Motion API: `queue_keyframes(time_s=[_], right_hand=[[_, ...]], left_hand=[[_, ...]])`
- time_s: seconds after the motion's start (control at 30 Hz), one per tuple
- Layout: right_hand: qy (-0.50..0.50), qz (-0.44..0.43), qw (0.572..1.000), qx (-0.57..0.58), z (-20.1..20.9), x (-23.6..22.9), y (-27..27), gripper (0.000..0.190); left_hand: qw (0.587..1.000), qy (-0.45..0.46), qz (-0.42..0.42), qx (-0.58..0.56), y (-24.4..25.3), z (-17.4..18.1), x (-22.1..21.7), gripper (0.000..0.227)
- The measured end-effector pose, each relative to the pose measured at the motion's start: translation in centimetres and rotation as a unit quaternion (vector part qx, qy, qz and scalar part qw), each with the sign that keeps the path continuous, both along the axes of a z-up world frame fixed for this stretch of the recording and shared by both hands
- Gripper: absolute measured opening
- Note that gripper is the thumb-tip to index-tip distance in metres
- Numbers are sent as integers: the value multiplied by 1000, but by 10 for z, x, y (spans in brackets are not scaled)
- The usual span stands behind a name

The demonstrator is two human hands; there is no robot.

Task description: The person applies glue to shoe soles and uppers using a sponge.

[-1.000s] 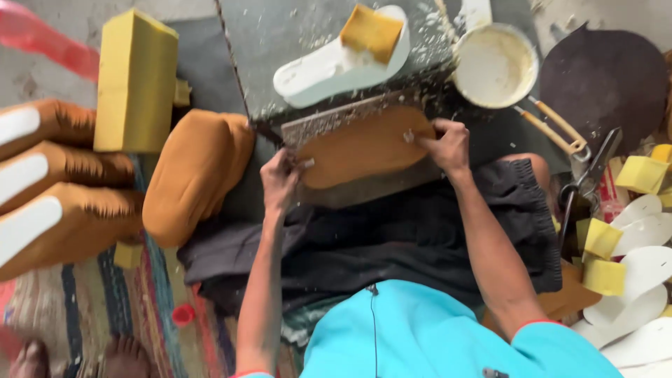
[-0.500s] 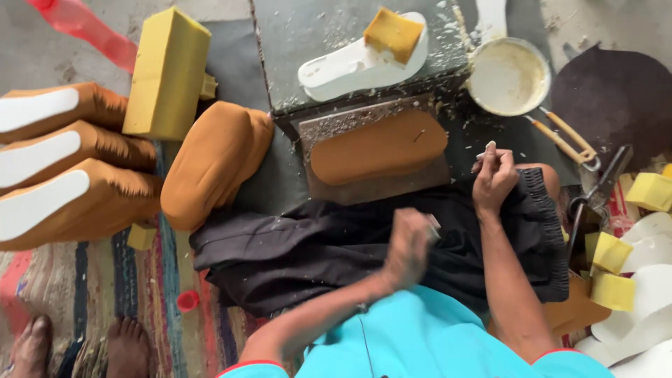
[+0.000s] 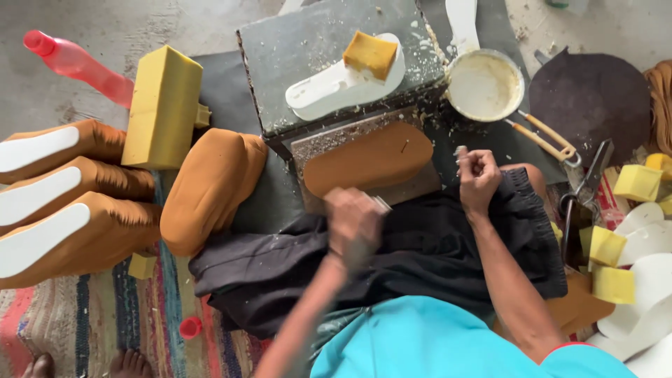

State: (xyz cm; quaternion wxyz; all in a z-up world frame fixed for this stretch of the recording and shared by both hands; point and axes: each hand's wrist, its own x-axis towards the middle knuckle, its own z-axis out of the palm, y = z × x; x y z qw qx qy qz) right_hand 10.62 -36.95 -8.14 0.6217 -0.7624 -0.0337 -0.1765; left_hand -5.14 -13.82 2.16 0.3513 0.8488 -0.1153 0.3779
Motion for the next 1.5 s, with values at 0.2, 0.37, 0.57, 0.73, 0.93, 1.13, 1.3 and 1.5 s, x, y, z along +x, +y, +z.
queue_keyframes(time_s=[0.2,0.37,0.57,0.73,0.93,1.13,1.3,1.5], right_hand=[[-51,85,995,7,121,50,89,24],[-240,162,920,-264,141,136,138,48],[139,169,937,271,81,123,51,48],[197,215,809,510,11,57,-60,49],[186,221,774,563,-31,34,-80,42],[218,218,805,507,-25,37,-61,48],[193,238,813,496,-32,30,-64,42],[123,209,890,386,-15,46,-36,34]], left_hand=[[970,66,154,177,142,66,97,34],[943,125,56,303,192,48,131,32],[943,149,-36,294,205,57,148,28],[946,177,-56,265,211,61,161,17],[923,224,-84,302,209,75,168,9],[926,206,-52,312,212,70,166,5],[966,40,74,245,200,86,139,10],[972,-11,235,-13,215,105,90,10]])
